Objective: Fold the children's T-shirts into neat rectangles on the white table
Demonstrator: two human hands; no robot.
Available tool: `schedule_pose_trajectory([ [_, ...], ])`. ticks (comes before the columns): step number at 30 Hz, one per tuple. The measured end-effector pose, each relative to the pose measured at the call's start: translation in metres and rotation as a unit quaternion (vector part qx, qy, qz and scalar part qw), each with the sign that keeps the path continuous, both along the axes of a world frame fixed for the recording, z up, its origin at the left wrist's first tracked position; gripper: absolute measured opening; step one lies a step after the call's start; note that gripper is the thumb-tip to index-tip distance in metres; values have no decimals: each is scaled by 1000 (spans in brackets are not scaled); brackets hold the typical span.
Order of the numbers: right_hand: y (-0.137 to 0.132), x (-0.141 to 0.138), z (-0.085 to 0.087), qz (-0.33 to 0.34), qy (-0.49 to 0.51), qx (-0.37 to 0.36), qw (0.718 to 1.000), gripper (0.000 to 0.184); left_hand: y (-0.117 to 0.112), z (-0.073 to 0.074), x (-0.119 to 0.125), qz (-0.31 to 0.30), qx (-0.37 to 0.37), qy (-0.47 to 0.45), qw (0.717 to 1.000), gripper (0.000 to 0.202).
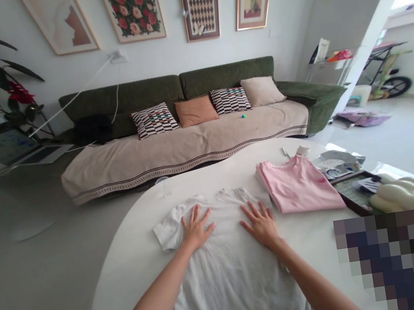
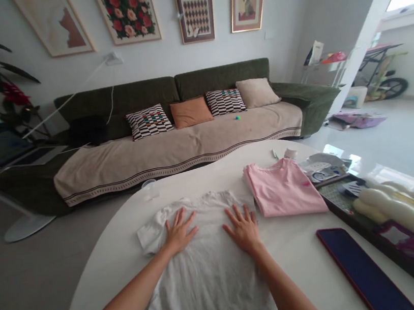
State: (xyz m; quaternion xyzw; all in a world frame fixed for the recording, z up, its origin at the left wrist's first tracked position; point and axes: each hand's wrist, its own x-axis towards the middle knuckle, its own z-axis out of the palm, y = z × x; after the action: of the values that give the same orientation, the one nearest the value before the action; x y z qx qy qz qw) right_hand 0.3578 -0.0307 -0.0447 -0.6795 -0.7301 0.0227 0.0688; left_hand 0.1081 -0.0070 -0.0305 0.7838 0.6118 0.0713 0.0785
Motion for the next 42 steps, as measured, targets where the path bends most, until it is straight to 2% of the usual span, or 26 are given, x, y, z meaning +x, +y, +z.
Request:
schedule_pose_trajectory([
  [4, 17, 14, 0, -9, -11, -4, 1000, 57, 28, -1, 10, -22, 1, -1, 1000, 57],
  [7, 29, 17, 13, -7, -12, -30, 999, 54, 43, 7, 17, -27, -12, -3, 1000, 54],
  [9, 26, 14, 22, -13, -15, -38, 999, 53, 42, 14, 21, -22, -17, -2, 1000, 51],
  [12, -5, 3, 26, -10, -19, -8, 1000, 53, 13, 20, 24, -26, 19, 2, 999, 52],
  [15, -61, -2, 16, 30, -7, 28, 999, 54, -45, 15, 16, -78, 55, 1, 995, 53],
  [18, -107, 7, 2, 45, 4, 27, 999, 53, -99, 5, 2, -103, 39, 7, 994, 54],
  [20, -119, 16, -1, 34, 6, 19, 999, 52, -118, 2, -5, -88, 32, 10, 996, 55],
  [22, -122, 19, 4, 15, 7, 13, 1000, 50, -122, 3, -8, -70, 23, 5, 997, 55],
  [24, -124, 10, 16, -16, 8, 16, 1000, 48, -115, 8, -11, -68, 10, -12, 998, 55],
  [27, -143, -33, 38, -23, 49, 34, 998, 43, -87, 16, -24, -41, 20, -63, 997, 48],
  [29, -168, -77, 49, 61, 122, 26, 990, 38, -62, 21, -42, 62, 41, -103, 992, 42],
  [31, -194, -123, 53, 193, 208, -15, 959, 37, -35, 25, -62, 205, 43, -135, 968, 39],
  [32, -204, -143, 52, 242, 222, -38, 944, 38, -23, 26, -72, 256, 38, -142, 955, 38],
  [33, -212, -161, 51, 259, 218, -59, 939, 44, -11, 27, -81, 297, 31, -148, 943, 37],
  [34, -218, -175, 48, 257, 209, -73, 941, 50, -1, 28, -87, 321, 25, -151, 934, 36],
  [36, -223, -194, 43, 212, 191, -85, 955, 52, 15, 28, -95, 343, 17, -163, 925, 32],
  [39, -220, -204, 38, 142, 193, -80, 968, 38, 30, 25, -95, 352, 6, -191, 916, 29],
  [42, -216, -209, 34, 113, 192, -66, 973, 38, 41, 20, -88, 361, -6, -219, 906, 30],
])
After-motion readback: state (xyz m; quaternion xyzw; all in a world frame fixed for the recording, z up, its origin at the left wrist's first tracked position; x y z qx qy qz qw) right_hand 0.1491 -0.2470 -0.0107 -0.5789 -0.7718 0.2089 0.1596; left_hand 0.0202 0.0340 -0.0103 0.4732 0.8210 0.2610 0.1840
